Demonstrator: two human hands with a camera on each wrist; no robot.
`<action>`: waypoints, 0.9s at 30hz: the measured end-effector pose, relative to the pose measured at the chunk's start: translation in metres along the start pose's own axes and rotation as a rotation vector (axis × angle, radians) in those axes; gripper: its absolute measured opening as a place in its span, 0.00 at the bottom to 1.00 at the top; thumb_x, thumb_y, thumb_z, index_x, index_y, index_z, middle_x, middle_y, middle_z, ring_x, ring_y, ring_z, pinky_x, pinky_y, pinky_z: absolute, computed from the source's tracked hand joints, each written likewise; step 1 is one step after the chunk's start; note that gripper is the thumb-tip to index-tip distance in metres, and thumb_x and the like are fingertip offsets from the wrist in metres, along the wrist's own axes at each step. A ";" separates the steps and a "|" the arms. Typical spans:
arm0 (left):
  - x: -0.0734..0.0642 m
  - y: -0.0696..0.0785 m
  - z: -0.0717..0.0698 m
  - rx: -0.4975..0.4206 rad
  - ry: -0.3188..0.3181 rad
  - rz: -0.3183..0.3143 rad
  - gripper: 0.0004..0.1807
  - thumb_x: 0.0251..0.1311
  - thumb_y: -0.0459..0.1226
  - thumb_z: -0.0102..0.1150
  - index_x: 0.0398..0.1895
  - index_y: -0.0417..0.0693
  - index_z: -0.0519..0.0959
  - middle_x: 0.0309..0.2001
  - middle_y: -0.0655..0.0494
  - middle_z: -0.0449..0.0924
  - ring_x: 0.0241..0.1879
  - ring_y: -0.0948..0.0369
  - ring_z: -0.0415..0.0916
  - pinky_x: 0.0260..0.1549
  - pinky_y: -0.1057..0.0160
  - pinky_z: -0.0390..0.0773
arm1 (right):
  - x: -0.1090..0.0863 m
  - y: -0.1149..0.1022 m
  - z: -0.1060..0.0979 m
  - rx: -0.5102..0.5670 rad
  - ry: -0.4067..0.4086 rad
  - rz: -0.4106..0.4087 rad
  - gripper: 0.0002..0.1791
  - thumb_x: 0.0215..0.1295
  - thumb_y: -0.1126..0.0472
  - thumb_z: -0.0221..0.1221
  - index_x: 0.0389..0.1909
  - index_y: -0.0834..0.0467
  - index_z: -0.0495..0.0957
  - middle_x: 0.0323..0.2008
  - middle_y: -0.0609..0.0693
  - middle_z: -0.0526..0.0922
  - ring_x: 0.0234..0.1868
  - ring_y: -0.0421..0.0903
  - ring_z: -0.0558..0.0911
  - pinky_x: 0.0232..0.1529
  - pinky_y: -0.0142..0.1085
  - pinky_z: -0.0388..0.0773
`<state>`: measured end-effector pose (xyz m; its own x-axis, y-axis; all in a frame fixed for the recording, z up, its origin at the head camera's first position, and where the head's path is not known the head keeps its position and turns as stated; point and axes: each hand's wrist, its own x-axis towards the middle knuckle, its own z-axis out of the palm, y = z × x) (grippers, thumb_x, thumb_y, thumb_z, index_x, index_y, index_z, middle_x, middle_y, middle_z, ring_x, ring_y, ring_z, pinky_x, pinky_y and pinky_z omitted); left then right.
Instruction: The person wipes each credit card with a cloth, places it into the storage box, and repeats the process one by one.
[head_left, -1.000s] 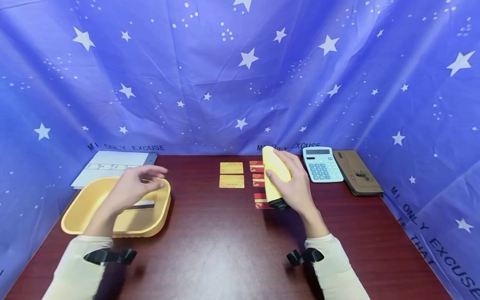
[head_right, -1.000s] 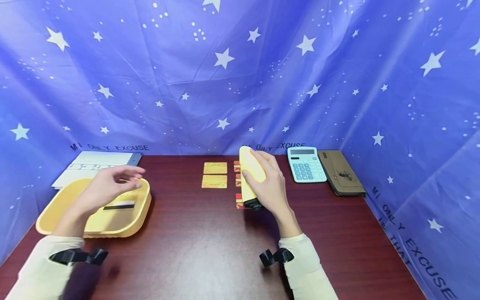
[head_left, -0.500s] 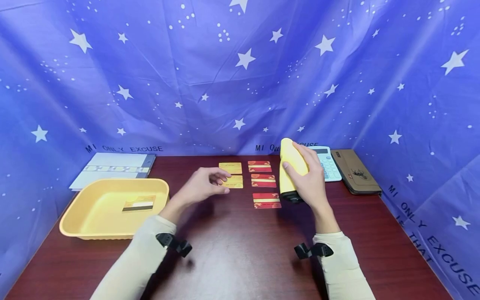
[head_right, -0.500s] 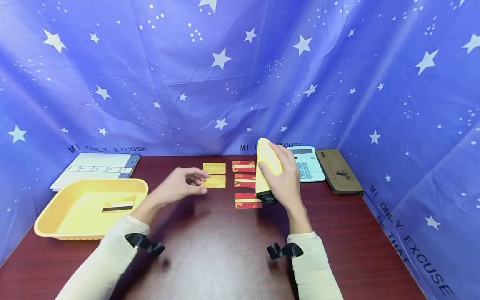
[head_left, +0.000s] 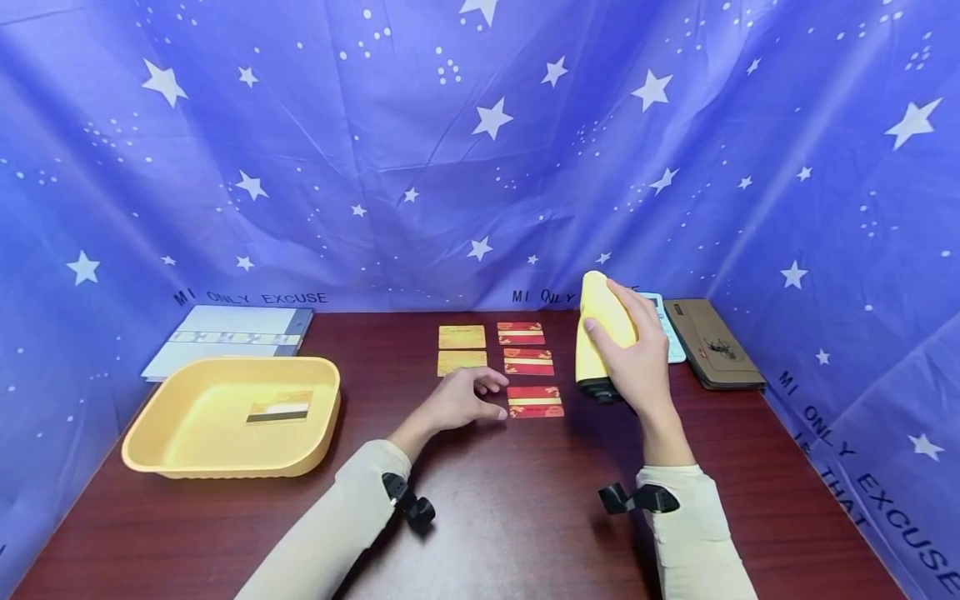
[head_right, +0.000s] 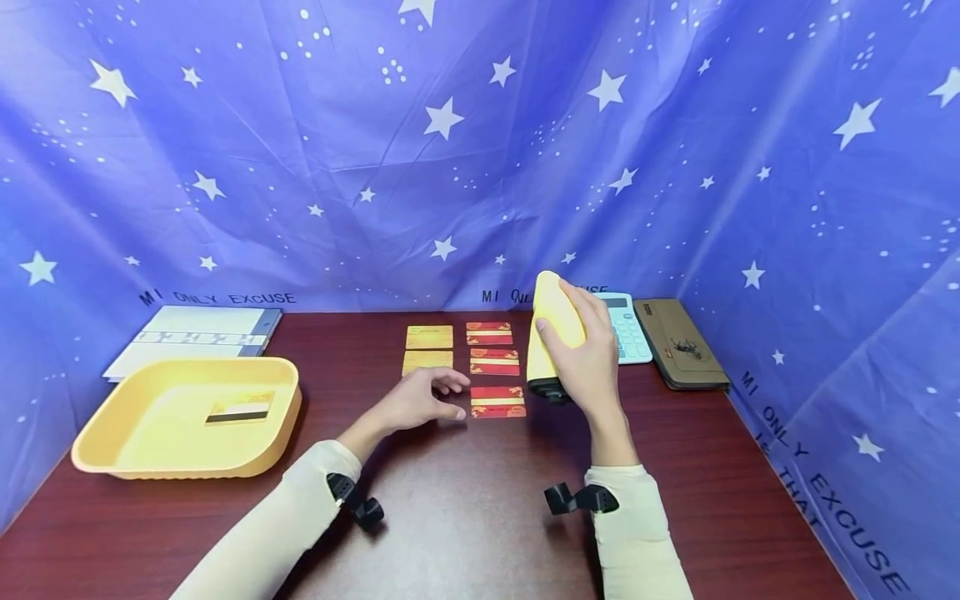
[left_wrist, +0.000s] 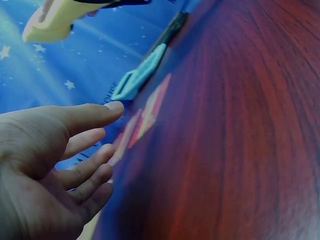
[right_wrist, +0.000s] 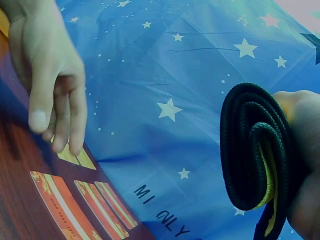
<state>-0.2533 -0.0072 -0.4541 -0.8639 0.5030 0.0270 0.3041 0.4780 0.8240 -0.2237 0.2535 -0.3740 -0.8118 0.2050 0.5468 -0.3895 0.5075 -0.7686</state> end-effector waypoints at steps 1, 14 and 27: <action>0.002 -0.001 0.003 0.010 0.006 0.000 0.26 0.49 0.38 0.80 0.54 0.45 0.84 0.46 0.49 0.87 0.46 0.55 0.82 0.51 0.62 0.82 | 0.000 0.000 -0.001 0.003 0.002 0.000 0.33 0.62 0.61 0.70 0.69 0.40 0.77 0.67 0.49 0.76 0.58 0.38 0.71 0.48 0.26 0.72; 0.010 -0.002 0.022 0.368 0.091 -0.019 0.30 0.48 0.52 0.79 0.57 0.57 0.84 0.46 0.56 0.81 0.48 0.55 0.76 0.52 0.52 0.77 | 0.003 0.000 -0.003 -0.001 0.008 0.001 0.34 0.61 0.62 0.71 0.69 0.41 0.76 0.67 0.49 0.76 0.58 0.37 0.70 0.48 0.25 0.72; 0.012 0.010 0.029 0.407 0.085 -0.115 0.26 0.48 0.50 0.80 0.52 0.59 0.84 0.41 0.59 0.79 0.47 0.55 0.73 0.47 0.55 0.75 | 0.001 0.002 -0.003 -0.004 0.010 0.007 0.34 0.62 0.62 0.71 0.69 0.42 0.76 0.67 0.50 0.76 0.58 0.37 0.70 0.47 0.25 0.72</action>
<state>-0.2488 0.0249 -0.4617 -0.9261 0.3773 0.0086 0.3231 0.7810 0.5344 -0.2238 0.2573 -0.3736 -0.8100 0.2172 0.5447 -0.3821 0.5092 -0.7712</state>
